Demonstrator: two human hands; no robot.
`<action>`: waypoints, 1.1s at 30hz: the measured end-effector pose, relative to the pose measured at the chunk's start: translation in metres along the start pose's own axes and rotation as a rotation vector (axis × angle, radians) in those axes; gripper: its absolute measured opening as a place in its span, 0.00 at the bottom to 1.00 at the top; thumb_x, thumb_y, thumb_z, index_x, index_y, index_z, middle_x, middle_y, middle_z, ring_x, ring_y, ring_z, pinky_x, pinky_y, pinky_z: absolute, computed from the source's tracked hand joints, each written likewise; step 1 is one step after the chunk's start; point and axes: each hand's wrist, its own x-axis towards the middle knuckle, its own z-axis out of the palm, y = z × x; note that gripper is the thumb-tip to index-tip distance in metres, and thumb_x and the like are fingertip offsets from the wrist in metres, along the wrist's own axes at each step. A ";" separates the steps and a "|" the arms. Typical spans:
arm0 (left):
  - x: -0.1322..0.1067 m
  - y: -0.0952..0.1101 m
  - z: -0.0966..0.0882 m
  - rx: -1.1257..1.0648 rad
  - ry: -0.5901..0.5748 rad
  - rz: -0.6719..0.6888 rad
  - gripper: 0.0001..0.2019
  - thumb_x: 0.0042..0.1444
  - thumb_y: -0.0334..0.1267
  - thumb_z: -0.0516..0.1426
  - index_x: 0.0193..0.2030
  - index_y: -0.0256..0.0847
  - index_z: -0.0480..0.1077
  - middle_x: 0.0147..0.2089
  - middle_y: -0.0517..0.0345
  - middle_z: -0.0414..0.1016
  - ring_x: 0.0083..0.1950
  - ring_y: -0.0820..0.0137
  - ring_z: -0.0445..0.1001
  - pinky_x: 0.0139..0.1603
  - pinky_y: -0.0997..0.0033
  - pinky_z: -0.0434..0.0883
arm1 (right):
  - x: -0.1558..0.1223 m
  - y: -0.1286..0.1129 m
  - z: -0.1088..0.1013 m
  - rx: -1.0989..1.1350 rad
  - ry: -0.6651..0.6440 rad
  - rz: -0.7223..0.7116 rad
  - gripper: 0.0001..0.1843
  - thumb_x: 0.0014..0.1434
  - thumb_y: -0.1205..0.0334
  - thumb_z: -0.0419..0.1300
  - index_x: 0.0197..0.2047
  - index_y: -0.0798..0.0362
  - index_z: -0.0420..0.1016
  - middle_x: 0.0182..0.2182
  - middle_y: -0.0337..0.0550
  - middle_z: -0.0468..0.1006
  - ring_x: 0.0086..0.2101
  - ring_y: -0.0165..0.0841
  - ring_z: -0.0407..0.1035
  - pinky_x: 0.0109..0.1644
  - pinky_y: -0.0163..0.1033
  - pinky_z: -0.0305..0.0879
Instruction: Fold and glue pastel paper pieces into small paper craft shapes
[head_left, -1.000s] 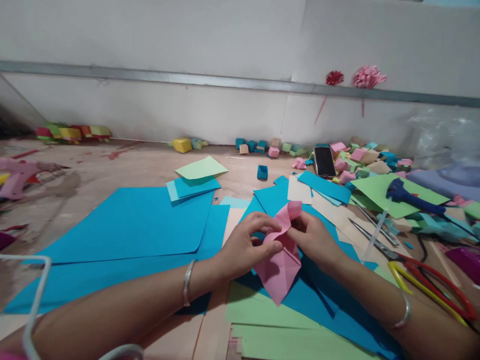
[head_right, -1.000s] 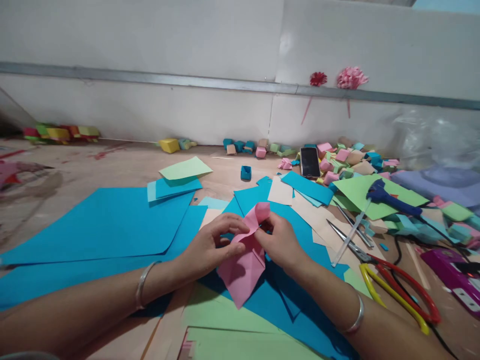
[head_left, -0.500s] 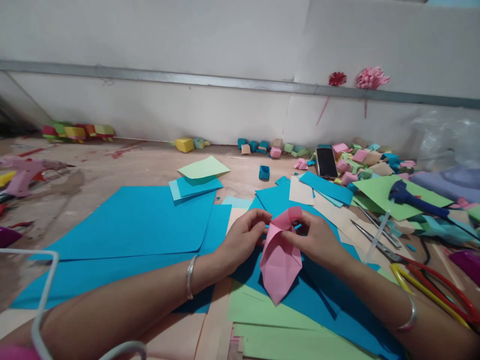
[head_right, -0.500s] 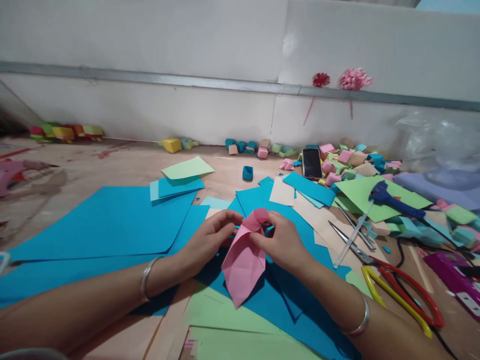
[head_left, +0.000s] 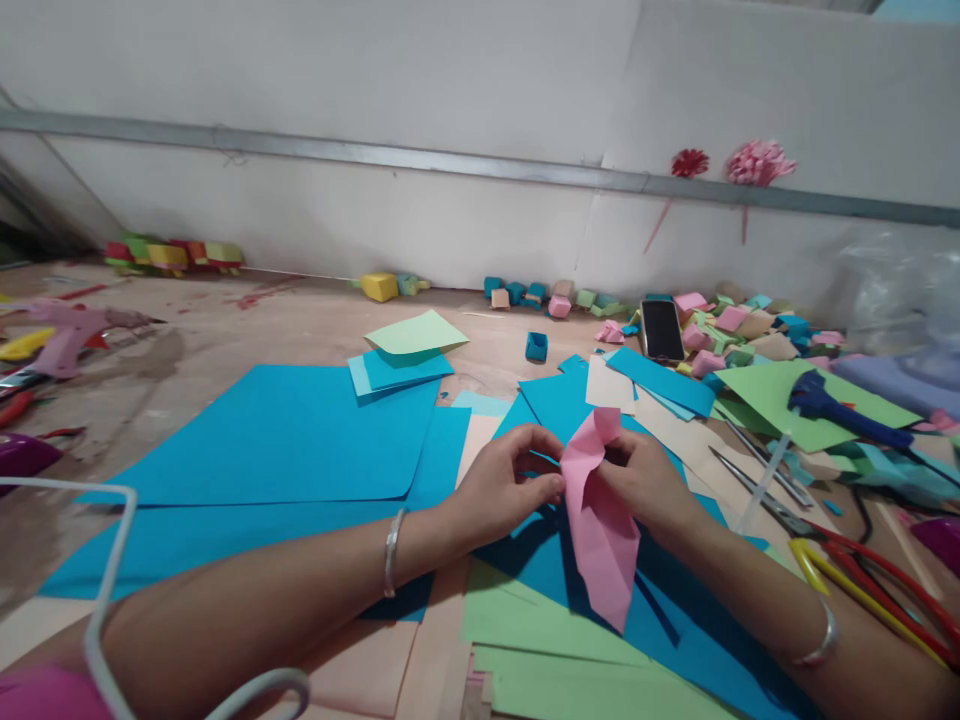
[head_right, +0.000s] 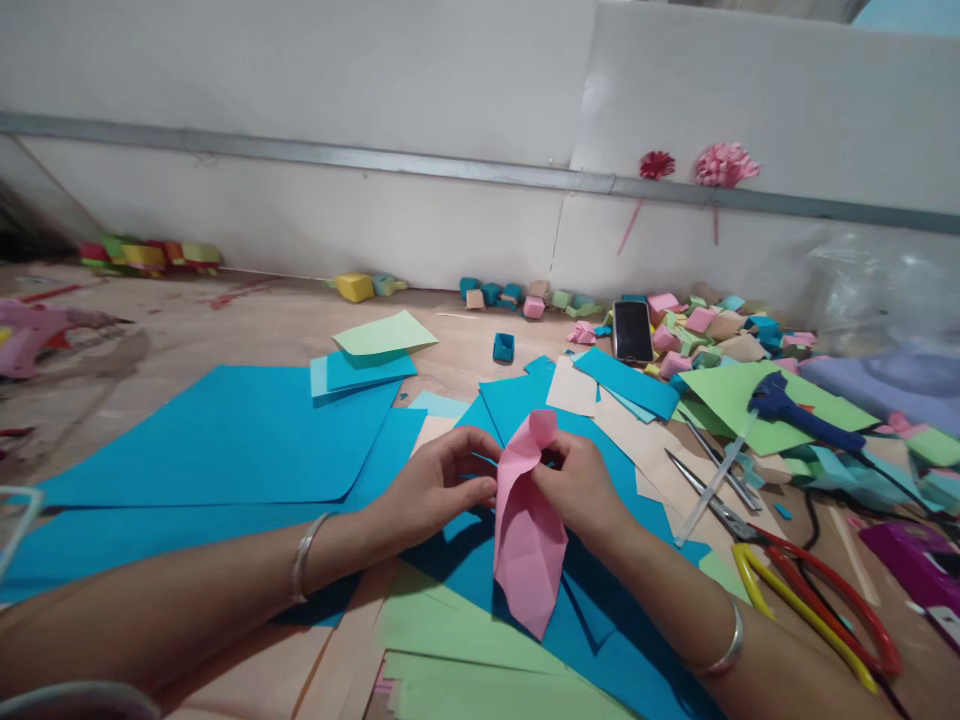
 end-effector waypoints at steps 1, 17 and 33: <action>-0.001 0.001 0.000 0.007 0.001 0.012 0.13 0.48 0.31 0.62 0.40 0.38 0.67 0.42 0.54 0.72 0.42 0.64 0.77 0.34 0.68 0.76 | 0.000 0.000 0.000 0.005 0.006 0.000 0.08 0.45 0.62 0.60 0.29 0.57 0.76 0.25 0.39 0.76 0.26 0.31 0.67 0.26 0.32 0.60; -0.002 0.003 -0.001 0.017 -0.024 0.044 0.09 0.53 0.35 0.60 0.40 0.38 0.66 0.41 0.56 0.70 0.39 0.69 0.74 0.35 0.70 0.75 | -0.001 -0.001 0.000 -0.095 0.006 -0.050 0.13 0.52 0.54 0.60 0.27 0.56 0.74 0.24 0.41 0.76 0.25 0.31 0.66 0.27 0.35 0.59; 0.006 -0.001 -0.006 0.009 0.141 -0.073 0.10 0.49 0.39 0.62 0.33 0.36 0.68 0.30 0.60 0.71 0.30 0.73 0.69 0.30 0.74 0.65 | -0.002 0.004 -0.003 -0.454 0.158 -0.216 0.15 0.56 0.53 0.57 0.24 0.53 0.69 0.21 0.40 0.75 0.23 0.32 0.65 0.27 0.37 0.56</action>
